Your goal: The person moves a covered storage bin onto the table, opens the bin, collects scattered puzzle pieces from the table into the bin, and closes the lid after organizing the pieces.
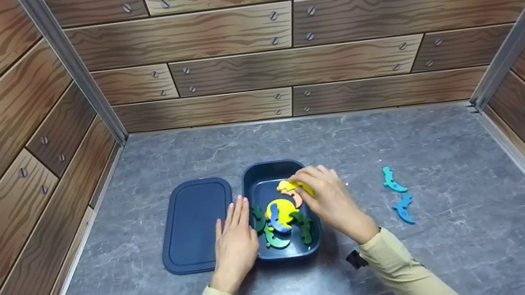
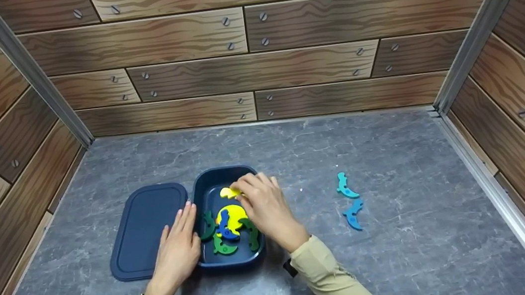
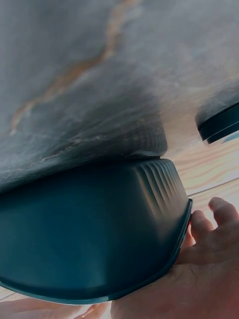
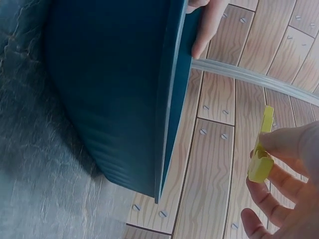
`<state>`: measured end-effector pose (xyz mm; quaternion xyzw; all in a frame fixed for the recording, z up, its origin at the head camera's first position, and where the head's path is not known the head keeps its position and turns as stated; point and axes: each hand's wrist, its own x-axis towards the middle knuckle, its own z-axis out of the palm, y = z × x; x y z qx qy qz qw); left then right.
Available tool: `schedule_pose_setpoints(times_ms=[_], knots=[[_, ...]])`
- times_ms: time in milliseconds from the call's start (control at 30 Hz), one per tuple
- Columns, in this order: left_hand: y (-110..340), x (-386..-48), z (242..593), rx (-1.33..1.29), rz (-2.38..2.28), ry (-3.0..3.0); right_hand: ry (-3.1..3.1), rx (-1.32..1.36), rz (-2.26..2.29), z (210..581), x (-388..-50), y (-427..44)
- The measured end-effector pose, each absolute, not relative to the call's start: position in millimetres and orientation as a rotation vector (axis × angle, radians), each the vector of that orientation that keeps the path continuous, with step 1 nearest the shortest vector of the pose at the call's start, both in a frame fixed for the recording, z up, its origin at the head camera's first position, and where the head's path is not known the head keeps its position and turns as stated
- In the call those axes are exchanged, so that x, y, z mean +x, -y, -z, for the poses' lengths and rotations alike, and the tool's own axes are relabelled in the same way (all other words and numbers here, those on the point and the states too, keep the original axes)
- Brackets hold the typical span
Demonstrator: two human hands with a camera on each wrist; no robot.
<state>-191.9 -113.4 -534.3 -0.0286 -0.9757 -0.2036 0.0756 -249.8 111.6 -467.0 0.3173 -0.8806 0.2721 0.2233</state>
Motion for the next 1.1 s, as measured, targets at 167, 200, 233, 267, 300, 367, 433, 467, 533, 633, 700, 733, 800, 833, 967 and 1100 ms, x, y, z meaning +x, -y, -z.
schedule_pose_setpoints(times_ms=[167, 200, 233, 267, 300, 367, 433, 467, 533, 633, 700, 733, 800, 833, 967, 1100], knots=[[114, -191, 535, -0.095, 0.618, 2.918, 2.425, 0.905, -0.749, 471, -252, -105], [114, -191, 535, -0.099, 0.619, 2.914, 2.431, 0.911, -0.746, 471, -252, -104], [114, -191, 535, -0.103, 0.620, 2.910, 2.438, 0.916, -0.743, 472, -253, -103], [114, -190, 535, -0.106, 0.623, 2.907, 2.447, 0.917, -0.738, 473, -253, -102], [115, -190, 536, -0.110, 0.625, 2.903, 2.456, 0.918, -0.735, 473, -253, -102], [115, -190, 536, -0.114, 0.623, 2.900, 2.473, 0.918, -0.726, 475, -254, -100], [115, -190, 536, -0.115, 0.620, 2.901, 2.484, 0.915, -0.718, 476, -254, -99], [115, -190, 536, -0.115, 0.618, 2.901, 2.489, 0.914, -0.716, 477, -255, -99], [115, -190, 536, -0.112, 0.614, 2.903, 2.488, 0.917, -0.716, 478, -256, -97], [115, -191, 535, -0.107, 0.609, 2.909, 2.483, 0.926, -0.724, 480, -257, -95], [115, -191, 535, -0.101, 0.607, 2.914, 2.483, 0.932, -0.724, 481, -258, -94], [115, -191, 535, -0.100, 0.606, 2.915, 2.485, 0.933, -0.723, 482, -258, -93], [115, -191, 535, -0.102, 0.607, 2.916, 2.489, 0.935, -0.717, 484, -258, -91], [115, -191, 535, -0.104, 0.607, 2.916, 2.491, 0.934, -0.713, 485, -258, -91], [115, -191, 534, -0.110, 0.606, 2.910, 2.502, 0.927, -0.706, 488, -258, -88], [115, -191, 535, -0.110, 0.611, 2.902, 2.508, 0.925, -0.701, 489, -258, -85]])
